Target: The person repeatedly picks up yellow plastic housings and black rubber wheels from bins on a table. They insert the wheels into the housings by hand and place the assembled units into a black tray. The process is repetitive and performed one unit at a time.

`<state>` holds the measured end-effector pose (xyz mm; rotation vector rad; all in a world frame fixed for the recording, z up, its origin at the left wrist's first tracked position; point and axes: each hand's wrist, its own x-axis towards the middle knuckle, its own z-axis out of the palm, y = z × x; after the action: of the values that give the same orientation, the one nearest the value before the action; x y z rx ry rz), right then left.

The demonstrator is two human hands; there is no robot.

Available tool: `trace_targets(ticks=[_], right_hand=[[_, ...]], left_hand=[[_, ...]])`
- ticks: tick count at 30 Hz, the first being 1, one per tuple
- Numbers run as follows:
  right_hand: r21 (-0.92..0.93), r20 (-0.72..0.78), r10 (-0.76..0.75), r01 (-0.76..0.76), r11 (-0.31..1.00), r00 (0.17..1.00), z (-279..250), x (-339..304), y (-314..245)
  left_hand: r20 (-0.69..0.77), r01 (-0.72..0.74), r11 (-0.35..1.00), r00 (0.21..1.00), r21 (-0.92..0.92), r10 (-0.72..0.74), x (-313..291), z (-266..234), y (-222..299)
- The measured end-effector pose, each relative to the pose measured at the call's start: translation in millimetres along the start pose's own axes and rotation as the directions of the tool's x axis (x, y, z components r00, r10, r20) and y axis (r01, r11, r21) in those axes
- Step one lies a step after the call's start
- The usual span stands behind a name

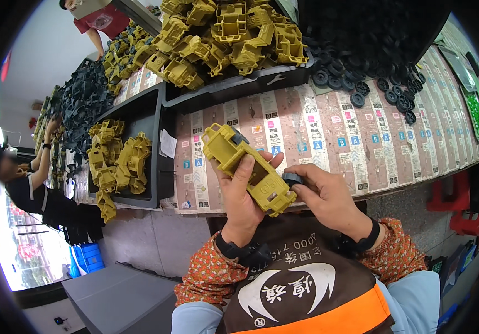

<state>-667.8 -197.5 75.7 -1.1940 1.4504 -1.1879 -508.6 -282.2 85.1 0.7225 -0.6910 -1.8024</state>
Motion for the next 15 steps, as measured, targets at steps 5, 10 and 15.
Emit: trace_targets(ticks=[5,10,15], right_hand=[[0.130,-0.006,0.093,-0.091,0.987,0.996,4.8,-4.2,-1.4],[0.059,-0.015,0.084,-0.083,0.995,0.996,3.7,-3.2,5.9],[0.006,0.041,0.038,-0.039,0.999,0.998,0.6,-6.6,-2.5]], left_hand=[[0.001,-0.052,0.998,0.999,0.036,0.051,-2.2,-3.0,-4.4],[-0.010,-0.057,0.995,0.998,0.076,0.058,-5.7,0.7,-8.5],[-0.029,-0.090,0.988,0.995,0.130,0.094,-6.5,0.1,-7.0]])
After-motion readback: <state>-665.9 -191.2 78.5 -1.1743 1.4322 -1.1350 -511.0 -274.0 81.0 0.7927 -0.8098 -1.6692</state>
